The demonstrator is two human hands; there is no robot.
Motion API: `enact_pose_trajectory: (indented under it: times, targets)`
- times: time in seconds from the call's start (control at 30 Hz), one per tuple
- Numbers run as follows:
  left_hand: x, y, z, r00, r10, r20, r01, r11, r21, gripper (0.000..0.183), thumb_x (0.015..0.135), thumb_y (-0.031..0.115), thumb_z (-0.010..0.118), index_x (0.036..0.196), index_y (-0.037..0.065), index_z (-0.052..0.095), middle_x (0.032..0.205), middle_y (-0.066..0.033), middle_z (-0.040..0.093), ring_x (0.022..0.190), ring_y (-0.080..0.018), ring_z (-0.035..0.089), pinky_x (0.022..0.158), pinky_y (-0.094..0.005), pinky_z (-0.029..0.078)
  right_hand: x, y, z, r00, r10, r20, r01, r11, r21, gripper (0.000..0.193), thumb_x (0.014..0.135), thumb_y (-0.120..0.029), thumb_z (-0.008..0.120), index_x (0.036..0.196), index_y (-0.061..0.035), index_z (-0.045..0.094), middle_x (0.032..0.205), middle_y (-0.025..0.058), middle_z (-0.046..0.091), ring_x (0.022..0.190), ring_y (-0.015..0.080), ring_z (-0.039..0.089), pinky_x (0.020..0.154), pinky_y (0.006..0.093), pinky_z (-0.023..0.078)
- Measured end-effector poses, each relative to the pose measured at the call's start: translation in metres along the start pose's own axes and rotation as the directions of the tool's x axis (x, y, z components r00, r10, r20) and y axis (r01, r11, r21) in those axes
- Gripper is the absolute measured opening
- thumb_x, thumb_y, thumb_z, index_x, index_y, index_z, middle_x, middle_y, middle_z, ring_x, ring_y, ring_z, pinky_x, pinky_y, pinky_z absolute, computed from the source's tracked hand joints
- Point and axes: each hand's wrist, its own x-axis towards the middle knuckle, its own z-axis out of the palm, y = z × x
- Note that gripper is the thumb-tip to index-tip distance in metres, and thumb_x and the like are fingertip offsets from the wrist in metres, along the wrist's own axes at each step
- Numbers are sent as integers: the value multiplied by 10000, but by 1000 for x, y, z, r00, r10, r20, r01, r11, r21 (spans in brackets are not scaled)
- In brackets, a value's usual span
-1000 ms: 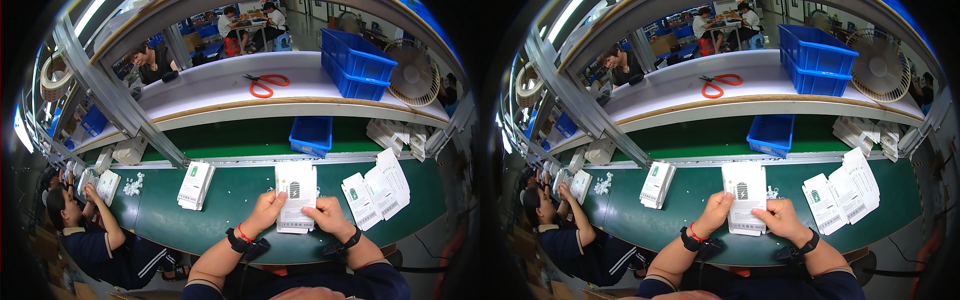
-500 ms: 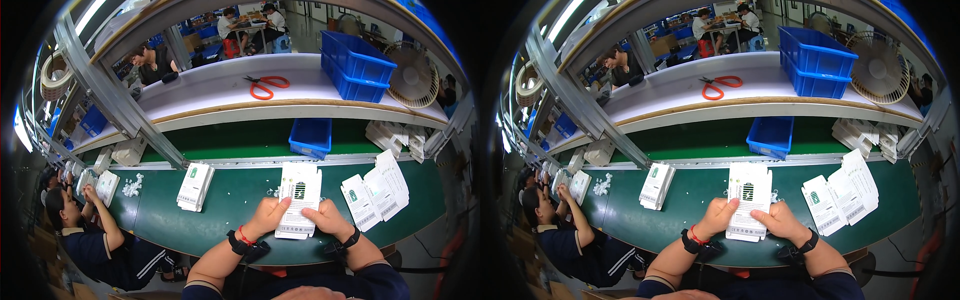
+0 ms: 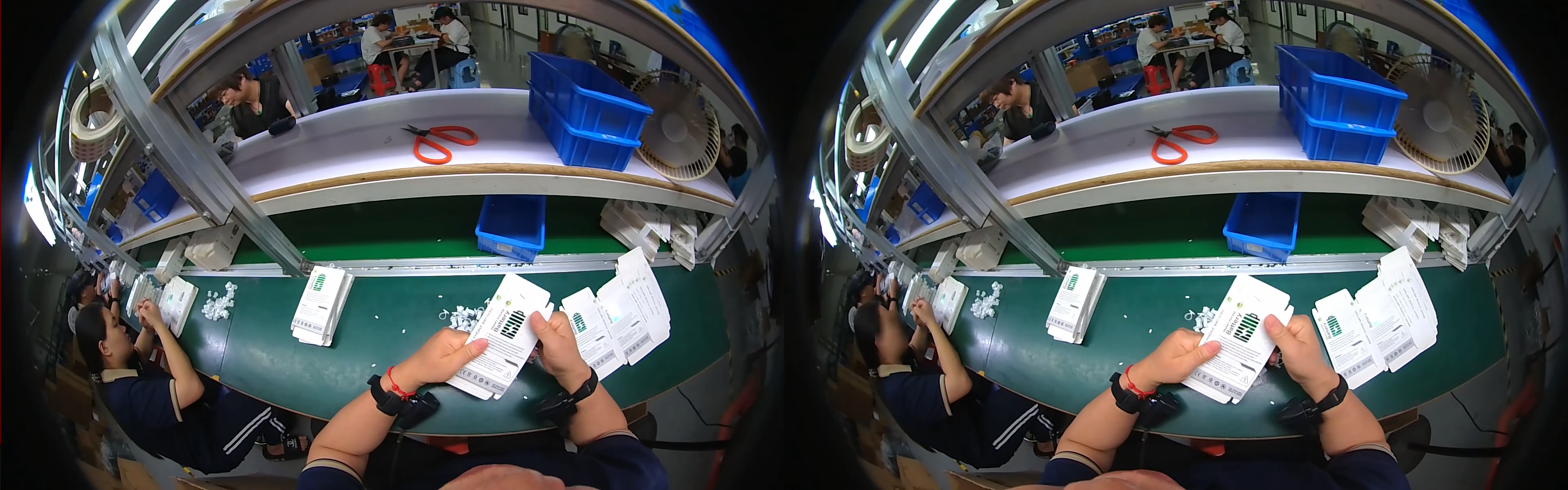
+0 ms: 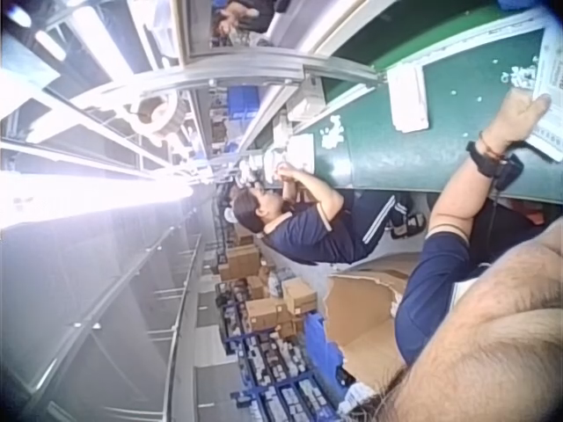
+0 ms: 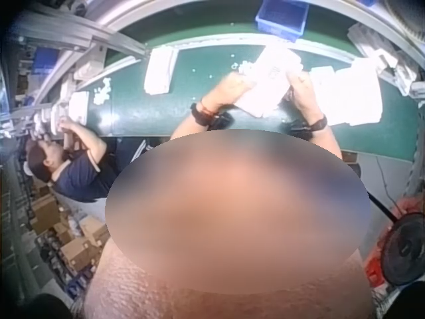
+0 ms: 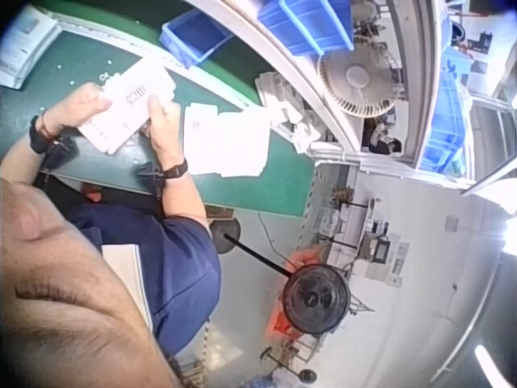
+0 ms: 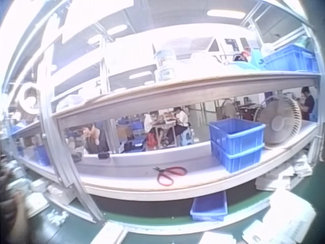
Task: Assembling small white product boxes and inserting small plastic components at an assembly line.
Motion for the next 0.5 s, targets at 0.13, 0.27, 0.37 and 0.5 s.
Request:
enact_pose_trajectory:
  times: [0.13, 0.27, 0.37, 0.5]
  targets:
    - [0, -2, -4, 999, -10, -33, 14, 988, 152, 321, 975, 237, 490, 982, -33, 663, 856, -121, 688, 768, -152, 647, 707, -282, 504, 2, 0, -3, 999, 32, -21, -35, 987, -157, 423, 952, -324, 537, 735, 20, 650, 588, 44, 592, 445, 66, 469, 408, 197, 356]
    - [6, 11, -3, 987, 45, -156, 28, 899, 436, 263, 922, 211, 572, 1041, -13, 642, 850, -141, 674, 750, -211, 659, 688, -299, 502, 4, 1, 2, 992, 28, -123, -52, 979, -199, 420, 944, -320, 553, 720, 22, 648, 565, 45, 580, 421, 70, 458, 391, 200, 351]
    - [6, 10, -1, 901, 215, -377, 31, 834, 550, 379, 861, 139, 634, 1208, 15, 545, 992, -157, 654, 838, -250, 659, 731, -318, 507, 7, 6, -1, 973, -71, -220, 16, 971, -241, 396, 946, -304, 547, 765, 37, 636, 615, 67, 612, 448, 89, 509, 409, 220, 404]
    - [8, 3, -2, 860, 316, -401, -106, 879, 465, 359, 869, 107, 613, 1205, -1, 547, 1070, -161, 640, 936, -250, 647, 801, -316, 501, 7, 6, -4, 987, -42, -153, 4, 971, -240, 364, 962, -283, 512, 838, 42, 620, 693, 94, 635, 491, 101, 544, 423, 224, 443]
